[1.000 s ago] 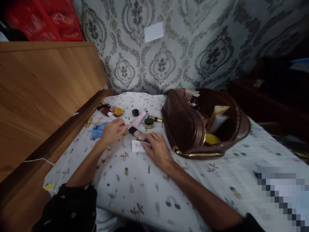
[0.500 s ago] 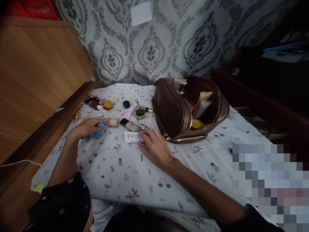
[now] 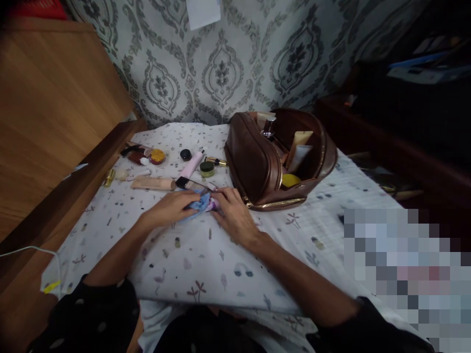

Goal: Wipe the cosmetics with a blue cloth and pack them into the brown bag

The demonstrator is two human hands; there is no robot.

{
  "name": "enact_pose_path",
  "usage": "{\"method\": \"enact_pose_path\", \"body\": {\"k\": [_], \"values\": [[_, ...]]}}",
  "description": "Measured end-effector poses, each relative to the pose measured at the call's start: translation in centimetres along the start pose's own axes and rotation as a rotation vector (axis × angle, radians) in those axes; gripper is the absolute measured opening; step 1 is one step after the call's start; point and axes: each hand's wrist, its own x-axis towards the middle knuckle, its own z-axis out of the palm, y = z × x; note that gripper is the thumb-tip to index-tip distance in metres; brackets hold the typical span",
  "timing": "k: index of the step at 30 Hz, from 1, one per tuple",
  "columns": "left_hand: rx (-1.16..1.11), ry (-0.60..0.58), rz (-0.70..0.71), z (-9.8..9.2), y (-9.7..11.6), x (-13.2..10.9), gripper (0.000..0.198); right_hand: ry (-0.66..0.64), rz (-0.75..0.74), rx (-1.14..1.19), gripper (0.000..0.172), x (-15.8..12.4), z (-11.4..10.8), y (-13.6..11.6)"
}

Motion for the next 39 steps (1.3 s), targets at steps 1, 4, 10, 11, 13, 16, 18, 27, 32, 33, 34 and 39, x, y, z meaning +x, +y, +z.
{"method": "enact_pose_path", "body": {"k": [1,4,10,11,13,16,18,27,32,33,34,39], "values": [[-0.024,-0.067,-0.020,-0.5,-1.1,-0.4,0.009,-0.012,-0.008,0.013,0.030,0.0,-0.1,0.0],[-0.012,-0.156,-0.134,-1.9,-3.8,-1.5,0.008,-0.033,-0.038,0.045,0.027,0.2,-0.3,-0.1],[0.080,-0.025,-0.235,-3.1,-4.0,-2.3,0.011,-0.036,-0.001,0.113,0.024,0.4,-0.8,-0.2],[0.050,0.022,-0.211,-3.1,-3.3,-2.1,0.014,-0.033,0.010,0.123,0.025,0.4,-0.8,-0.2],[-0.056,0.121,-0.129,-2.8,-1.9,-1.6,0.018,-0.021,0.005,0.152,0.025,0.3,-0.9,-0.3],[-0.207,0.161,0.040,-1.5,0.0,-0.6,0.020,-0.007,-0.034,0.184,0.019,0.1,-1.0,-0.5],[-0.266,0.081,0.102,-0.7,0.5,-0.1,0.021,0.003,-0.047,0.189,0.016,0.0,-1.1,-0.6],[-0.576,-0.057,-0.045,-1.4,-3.5,-0.5,0.030,0.103,-0.084,0.334,0.022,0.6,-2.7,-1.0],[-0.678,0.079,-0.146,-0.8,-4.4,-0.4,0.029,0.167,0.026,0.348,0.029,0.8,-3.2,-0.9],[-0.627,0.120,-0.147,-0.6,-4.2,-0.3,0.028,0.172,0.041,0.356,0.029,0.8,-3.1,-1.0],[-0.552,0.170,-0.145,-0.5,-3.9,-0.2,0.028,0.175,0.057,0.365,0.029,0.7,-3.1,-1.0],[-0.190,0.435,-0.076,-0.3,-1.0,-0.2,0.029,0.186,0.183,0.414,0.026,0.6,-2.7,-1.2]]}}
